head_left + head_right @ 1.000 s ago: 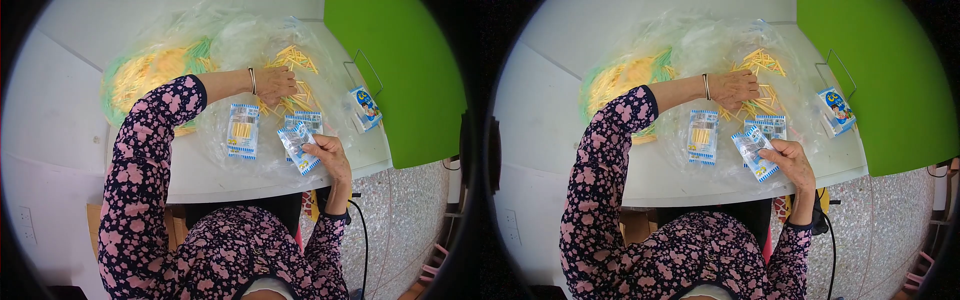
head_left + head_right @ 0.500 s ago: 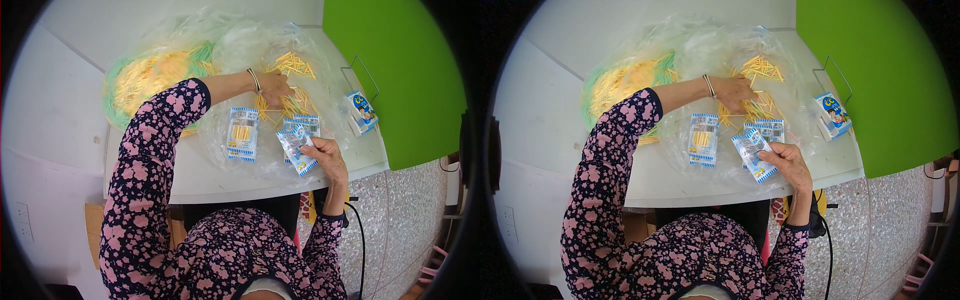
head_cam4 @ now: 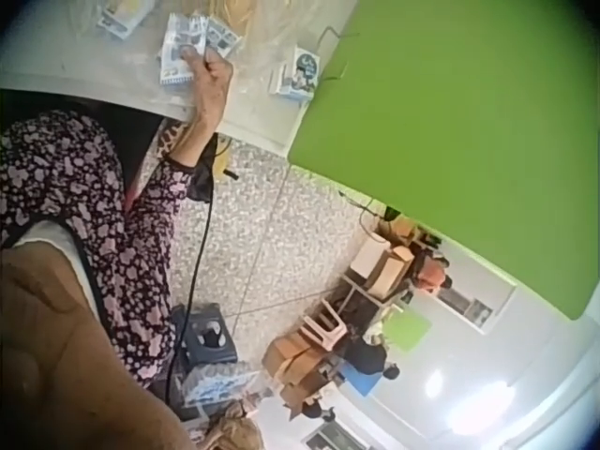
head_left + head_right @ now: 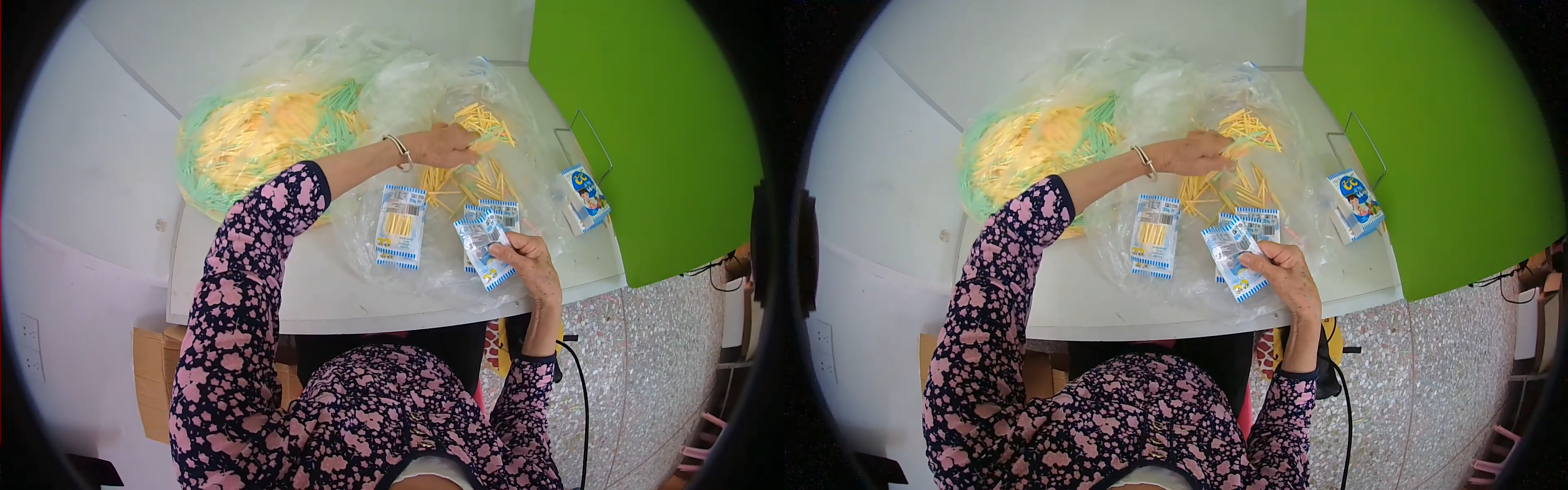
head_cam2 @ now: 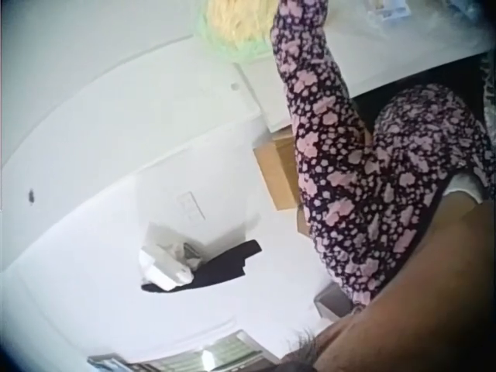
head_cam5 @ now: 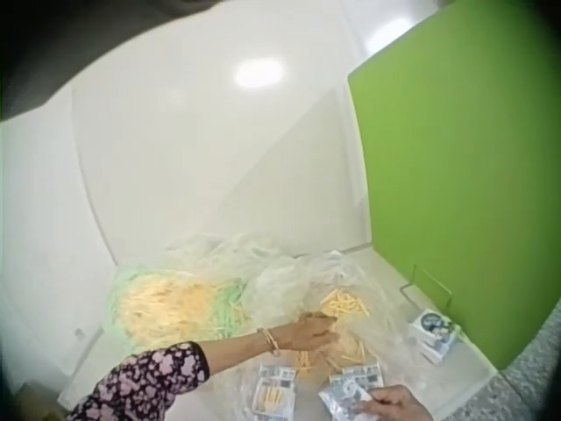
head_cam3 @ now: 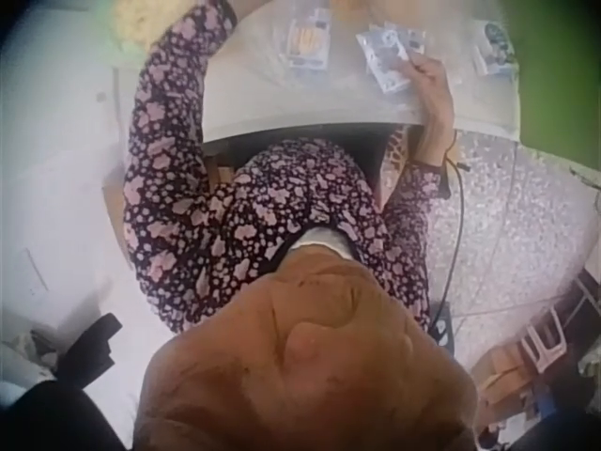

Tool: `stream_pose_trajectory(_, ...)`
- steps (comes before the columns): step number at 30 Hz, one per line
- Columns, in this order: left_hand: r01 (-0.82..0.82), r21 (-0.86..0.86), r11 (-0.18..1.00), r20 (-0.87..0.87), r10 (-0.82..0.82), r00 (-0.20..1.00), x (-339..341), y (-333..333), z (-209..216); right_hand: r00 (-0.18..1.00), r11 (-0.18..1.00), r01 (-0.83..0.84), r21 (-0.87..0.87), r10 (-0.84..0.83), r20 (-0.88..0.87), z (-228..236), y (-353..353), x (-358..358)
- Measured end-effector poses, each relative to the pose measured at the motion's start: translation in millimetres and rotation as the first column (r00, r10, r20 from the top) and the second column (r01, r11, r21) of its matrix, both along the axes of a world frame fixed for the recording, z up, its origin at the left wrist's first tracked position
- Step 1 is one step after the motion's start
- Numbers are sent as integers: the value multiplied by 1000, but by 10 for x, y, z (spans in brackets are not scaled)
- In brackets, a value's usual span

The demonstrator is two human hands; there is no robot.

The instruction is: Packaging yellow plastic tassels into small plastic bags at a factory workbench.

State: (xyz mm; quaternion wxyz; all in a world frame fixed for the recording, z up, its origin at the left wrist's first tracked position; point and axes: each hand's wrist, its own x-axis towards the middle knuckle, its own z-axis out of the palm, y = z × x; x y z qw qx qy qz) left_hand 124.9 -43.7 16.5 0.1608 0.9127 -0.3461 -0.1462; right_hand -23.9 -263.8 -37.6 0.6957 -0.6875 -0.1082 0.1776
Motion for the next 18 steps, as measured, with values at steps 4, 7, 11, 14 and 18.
stream_pose_trajectory(4, -93, -541, 836, -273, -70, 960, -65, 131, 25, 990, 988, 135, 69, -137, 27, 8, 115, 14)
stream_pose_trajectory(7, -399, -636, 660, -535, -6, 845, -243, 42, 38, 925, 852, 378, 363, -359, -121, 97, 279, 66)
stream_pose_trajectory(11, -730, -636, 250, -771, -168, 614, -401, -123, -53, 826, 591, 527, 611, -524, -205, 117, 522, 357)
stream_pose_trajectory(14, -829, -558, 41, -816, -205, 540, -464, -279, -131, 814, 379, 568, 731, -386, -433, 52, 771, 615)
stream_pose_trajectory(18, -794, -584, -169, -783, -141, 606, -432, -408, -483, 815, 226, 573, 788, -254, -521, -174, 1035, 842)
